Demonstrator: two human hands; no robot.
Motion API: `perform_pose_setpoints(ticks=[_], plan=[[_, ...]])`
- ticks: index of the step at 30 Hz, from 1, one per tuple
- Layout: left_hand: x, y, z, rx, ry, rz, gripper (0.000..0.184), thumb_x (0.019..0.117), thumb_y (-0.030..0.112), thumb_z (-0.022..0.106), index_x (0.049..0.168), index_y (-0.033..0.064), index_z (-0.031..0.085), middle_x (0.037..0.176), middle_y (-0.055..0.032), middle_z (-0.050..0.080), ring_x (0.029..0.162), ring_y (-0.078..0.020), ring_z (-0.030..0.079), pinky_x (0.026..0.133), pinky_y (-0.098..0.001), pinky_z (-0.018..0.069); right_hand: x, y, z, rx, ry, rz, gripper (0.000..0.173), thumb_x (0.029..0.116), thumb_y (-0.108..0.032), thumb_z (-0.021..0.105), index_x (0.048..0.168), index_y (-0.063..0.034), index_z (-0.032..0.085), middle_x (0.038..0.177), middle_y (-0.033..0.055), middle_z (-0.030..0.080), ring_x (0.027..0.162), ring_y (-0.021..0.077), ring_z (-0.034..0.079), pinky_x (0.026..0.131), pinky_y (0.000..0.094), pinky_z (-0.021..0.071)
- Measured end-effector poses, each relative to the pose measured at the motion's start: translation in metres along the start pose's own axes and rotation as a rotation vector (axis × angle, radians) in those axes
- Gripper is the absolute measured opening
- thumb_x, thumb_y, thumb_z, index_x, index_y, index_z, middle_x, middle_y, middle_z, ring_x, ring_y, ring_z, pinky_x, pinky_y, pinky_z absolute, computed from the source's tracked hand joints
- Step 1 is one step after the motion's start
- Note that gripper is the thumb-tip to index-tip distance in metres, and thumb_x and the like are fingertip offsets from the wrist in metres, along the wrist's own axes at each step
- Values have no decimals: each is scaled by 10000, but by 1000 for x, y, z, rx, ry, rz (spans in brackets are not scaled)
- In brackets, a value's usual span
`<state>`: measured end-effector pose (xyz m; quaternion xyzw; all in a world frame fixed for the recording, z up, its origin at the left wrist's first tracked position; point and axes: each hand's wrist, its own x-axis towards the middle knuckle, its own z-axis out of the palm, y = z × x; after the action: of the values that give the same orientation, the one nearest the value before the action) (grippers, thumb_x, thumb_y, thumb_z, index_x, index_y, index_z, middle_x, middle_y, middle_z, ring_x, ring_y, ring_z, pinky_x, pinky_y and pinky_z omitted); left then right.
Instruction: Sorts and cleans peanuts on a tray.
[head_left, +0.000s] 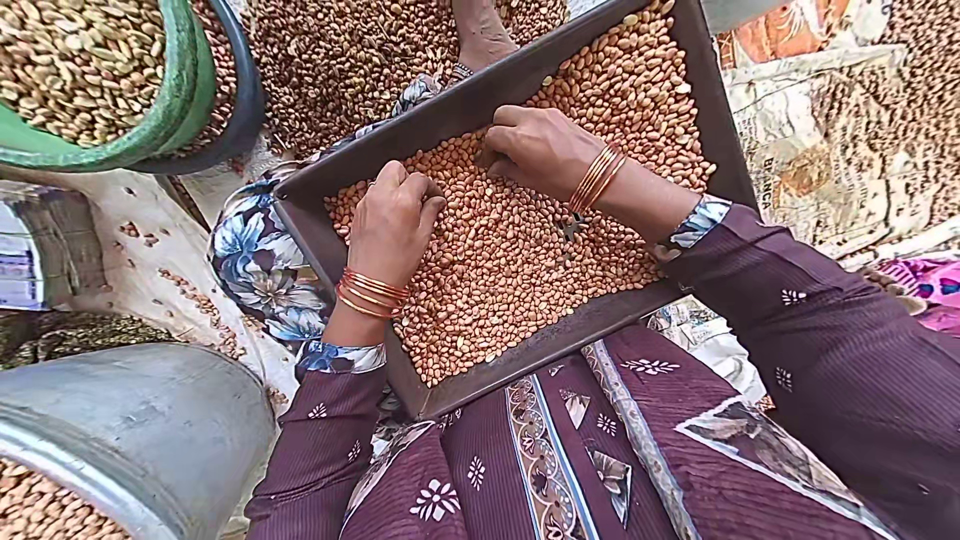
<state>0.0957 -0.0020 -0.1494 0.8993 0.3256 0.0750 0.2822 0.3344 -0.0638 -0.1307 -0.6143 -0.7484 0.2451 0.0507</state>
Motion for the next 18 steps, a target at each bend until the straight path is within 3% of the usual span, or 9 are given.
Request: perform_pose_setpoints(ticks=[2,5,8,10,12,13,15,16,18], plan=[[-1,0,2,9,2,-3,226,1028,180,603,1078,-16,703,926,-202,593,813,-348,615,754,-482,517,-8,-3,-6,28,-49,44,238,1022,-181,629,1105,40,656,1091,215,635,996,369,673,887,492,545],[-4,-2,5,-12,30,2,233,1029,186,591,1083,-18,691,901,-185,575,785,-322,591,734,-448,501,-30,-5,-12,138,-122,-23,128,994,-100,619,1060,-11,683,994,145,702,930,296,698,856,477,554],[-5,-2,1,-245,112,-50,227,1019,226,615,1078,38,727,858,-55,558,714,-107,490,673,-241,406,-54,-5,-3,207,-116,-152,83,941,-71,681,994,-54,743,930,101,697,838,231,684,783,410,566],[-4,1,-3,-611,123,-126,160,1017,221,627,1067,90,703,873,61,609,672,35,513,623,-119,423,-66,-9,5,230,-111,-146,104,925,-116,728,1011,-60,747,938,102,702,819,233,689,761,423,570],[-2,8,-6,-1016,121,-195,98,1045,149,553,1020,132,646,756,121,596,588,37,515,548,-123,430,-74,-14,12,244,-97,-106,158,915,-135,742,1046,-47,736,980,117,713,841,249,698,782,436,577],[-2,12,-6,-1183,101,-217,163,1064,138,470,996,157,617,754,119,609,610,20,555,572,-138,473,-76,-16,17,247,-71,-95,179,901,-139,752,1048,-39,734,982,127,718,846,261,702,781,442,576],[-3,19,-5,-1407,11,-227,301,1053,185,308,987,188,602,900,66,663,742,-38,637,659,-189,544,-77,-19,24,247,-49,-66,207,895,-158,767,1051,-27,733,974,140,713,839,274,703,767,444,576],[-3,22,-3,-1435,-48,-207,332,1036,201,286,1000,187,616,970,46,680,790,-55,654,686,-207,554,-76,-20,25,243,-47,-51,215,897,-175,771,1046,-26,732,969,141,710,834,278,703,756,448,575],[-1,29,6,-1240,-122,-141,247,1032,156,357,1017,153,603,892,66,660,695,-12,617,624,-172,529,-75,-21,24,233,-75,-16,210,909,-185,765,1041,-27,723,965,138,703,841,283,702,759,458,574]])
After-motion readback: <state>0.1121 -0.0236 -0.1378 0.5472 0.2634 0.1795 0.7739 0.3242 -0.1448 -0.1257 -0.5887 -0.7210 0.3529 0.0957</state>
